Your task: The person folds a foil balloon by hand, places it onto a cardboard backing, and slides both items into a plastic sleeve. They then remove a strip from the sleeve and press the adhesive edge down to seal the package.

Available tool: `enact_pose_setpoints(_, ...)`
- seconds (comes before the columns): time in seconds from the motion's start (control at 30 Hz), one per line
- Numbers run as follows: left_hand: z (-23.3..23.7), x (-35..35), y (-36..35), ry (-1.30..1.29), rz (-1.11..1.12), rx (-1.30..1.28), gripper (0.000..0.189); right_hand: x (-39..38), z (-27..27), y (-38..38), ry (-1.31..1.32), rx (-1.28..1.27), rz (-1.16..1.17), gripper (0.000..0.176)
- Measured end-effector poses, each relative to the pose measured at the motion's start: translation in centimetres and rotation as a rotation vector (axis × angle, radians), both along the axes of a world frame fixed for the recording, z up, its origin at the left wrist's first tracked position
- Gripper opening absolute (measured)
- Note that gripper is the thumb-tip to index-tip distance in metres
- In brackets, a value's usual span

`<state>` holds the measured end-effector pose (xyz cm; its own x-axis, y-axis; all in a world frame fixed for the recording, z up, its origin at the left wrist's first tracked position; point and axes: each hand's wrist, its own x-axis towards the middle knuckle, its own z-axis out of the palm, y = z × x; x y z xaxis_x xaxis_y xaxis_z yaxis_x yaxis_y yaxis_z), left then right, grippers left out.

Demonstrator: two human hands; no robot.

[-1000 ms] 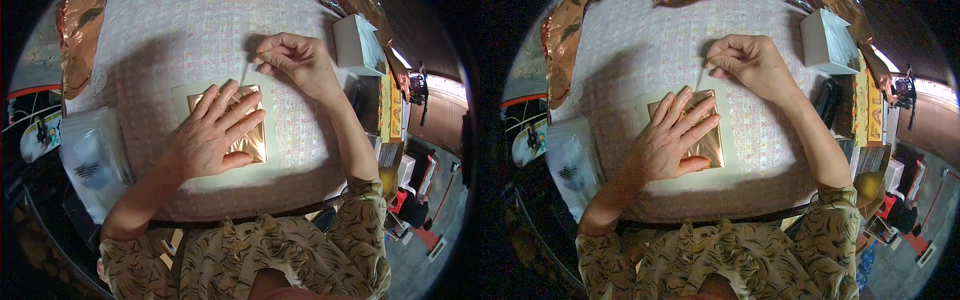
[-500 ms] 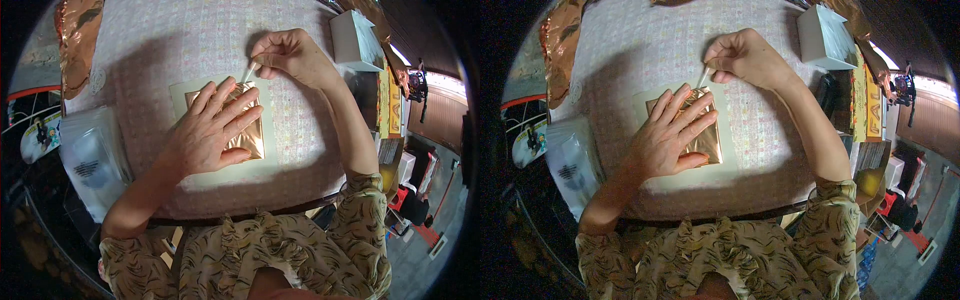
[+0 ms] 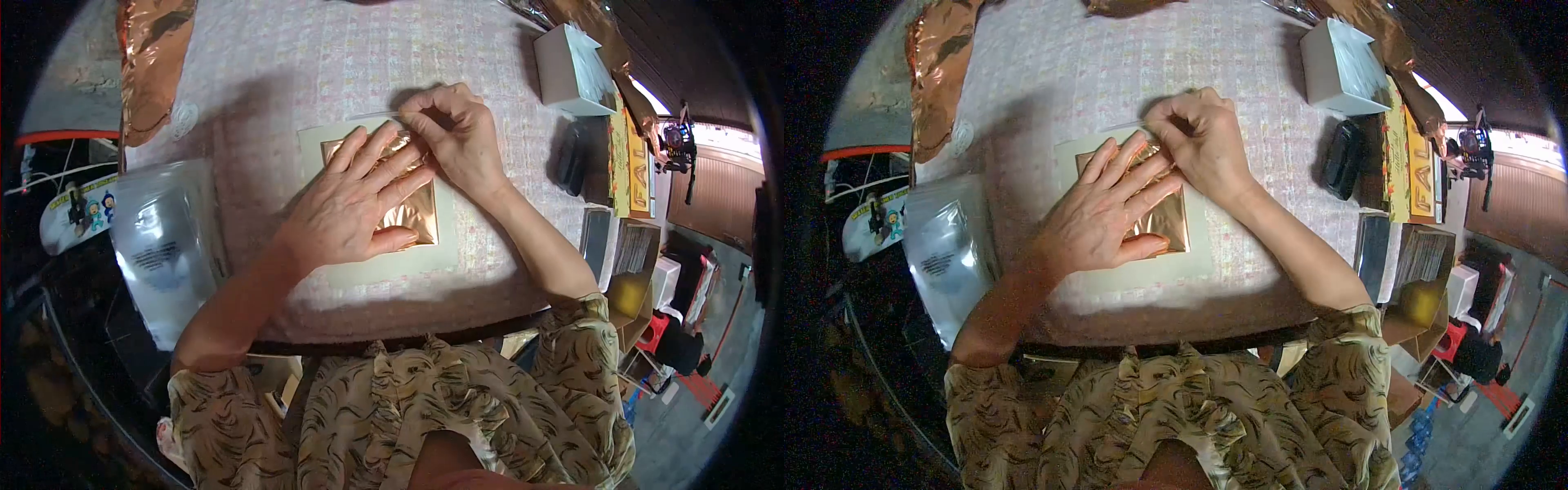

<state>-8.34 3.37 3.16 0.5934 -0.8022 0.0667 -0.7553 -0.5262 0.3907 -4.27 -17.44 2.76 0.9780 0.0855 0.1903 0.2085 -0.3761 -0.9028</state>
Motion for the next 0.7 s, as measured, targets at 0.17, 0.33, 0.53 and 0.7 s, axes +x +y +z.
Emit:
enact_pose_setpoints(0.17, -0.1, -0.1, 0.2, -0.033, 0.004, 0.008, 0.08, -0.3, -0.6, -0.6, -0.095, -0.199, 0.085, 0.009)
enact_pose_setpoints(0.33, -0.1, -0.3, 0.2, -0.064, 0.004, 0.019, 0.08, -0.5, -0.6, -0.5, -0.117, -0.244, 0.092, 0.01)
enact_pose_setpoints(0.53, -0.2, -0.4, 0.3, -0.067, 0.007, -0.035, 0.08, 0.5, -1.0, -1.1, -0.135, -0.289, 0.153, 0.011)
enact_pose_setpoints(0.7, -0.3, -0.4, 0.2, -0.09, 0.005, -0.006, 0.08, 1.0, -1.2, -1.4, -0.117, -0.265, 0.191, 0.012)
